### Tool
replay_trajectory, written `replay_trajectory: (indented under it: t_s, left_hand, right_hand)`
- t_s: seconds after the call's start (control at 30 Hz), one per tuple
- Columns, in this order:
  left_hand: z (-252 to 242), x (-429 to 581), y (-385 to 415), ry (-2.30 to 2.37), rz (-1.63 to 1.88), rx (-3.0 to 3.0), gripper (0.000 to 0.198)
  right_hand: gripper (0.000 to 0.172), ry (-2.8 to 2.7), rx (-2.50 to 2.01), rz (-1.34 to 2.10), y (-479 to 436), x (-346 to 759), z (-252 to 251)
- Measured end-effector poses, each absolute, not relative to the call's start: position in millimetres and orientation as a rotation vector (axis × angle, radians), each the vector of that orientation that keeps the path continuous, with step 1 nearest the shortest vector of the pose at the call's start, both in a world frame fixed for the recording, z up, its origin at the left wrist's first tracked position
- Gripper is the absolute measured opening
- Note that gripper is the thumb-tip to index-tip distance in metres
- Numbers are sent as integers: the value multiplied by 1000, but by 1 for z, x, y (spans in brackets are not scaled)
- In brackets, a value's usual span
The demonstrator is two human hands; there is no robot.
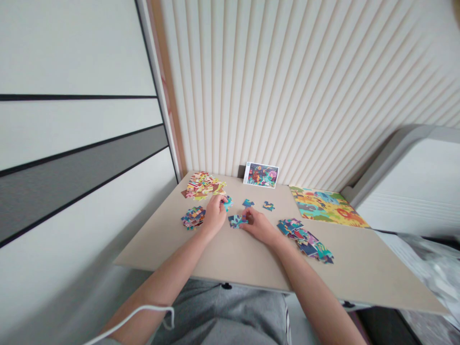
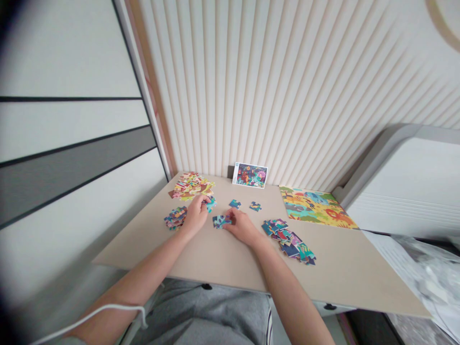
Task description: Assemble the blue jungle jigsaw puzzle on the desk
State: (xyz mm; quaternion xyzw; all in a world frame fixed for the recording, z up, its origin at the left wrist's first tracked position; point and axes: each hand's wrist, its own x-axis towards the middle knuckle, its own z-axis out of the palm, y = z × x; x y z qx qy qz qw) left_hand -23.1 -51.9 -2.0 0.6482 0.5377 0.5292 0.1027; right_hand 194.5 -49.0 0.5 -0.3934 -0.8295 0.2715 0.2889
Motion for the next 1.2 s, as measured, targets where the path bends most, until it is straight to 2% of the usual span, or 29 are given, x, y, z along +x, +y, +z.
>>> replay_trajectory:
  t_s: [0.07, 0.2, 0.33, 0.47, 0.6, 0.77, 0.9, 1.03, 1.2]
  left_hand:
    - [-3, -22, -52, 1577, 1526, 1927, 27]
    - [-5, -20, -53, 1584, 1413, 1959, 27]
    - [-7, -19, -56, 1620, 1263, 2001, 21]
    - [-8, -15, -65, 1625, 1131, 2076, 6]
    - [-6, -12, -75, 1627, 992, 2220, 19]
    - [-5, -12, -76, 1535, 892, 2357, 26]
    - [-5, -11, -70, 1437, 1001, 2278, 15]
    - [-4, -12, -66, 1536, 1117, 2194, 12]
    - [-1, -15, -65, 1656, 1189, 2126, 9]
  right_hand:
    - [20, -2111, -1018, 799, -49, 207, 4]
    - [28, -1881, -1079, 755, -45, 238, 18]
    - [22, -1744, -1400, 395, -38, 276, 29]
    - [26, -1919, -1657, 164, -37, 300, 23]
    - [24, -2049, -1693, -61, -40, 291, 9]
    - [27, -2257, -1363, 143, -51, 240, 4]
    - [36, -2423, -1151, 253, -62, 205, 5]
    - [46, -2479, -1118, 284, -61, 194, 2]
    - [41, -2392, -1164, 405, -51, 194, -4]
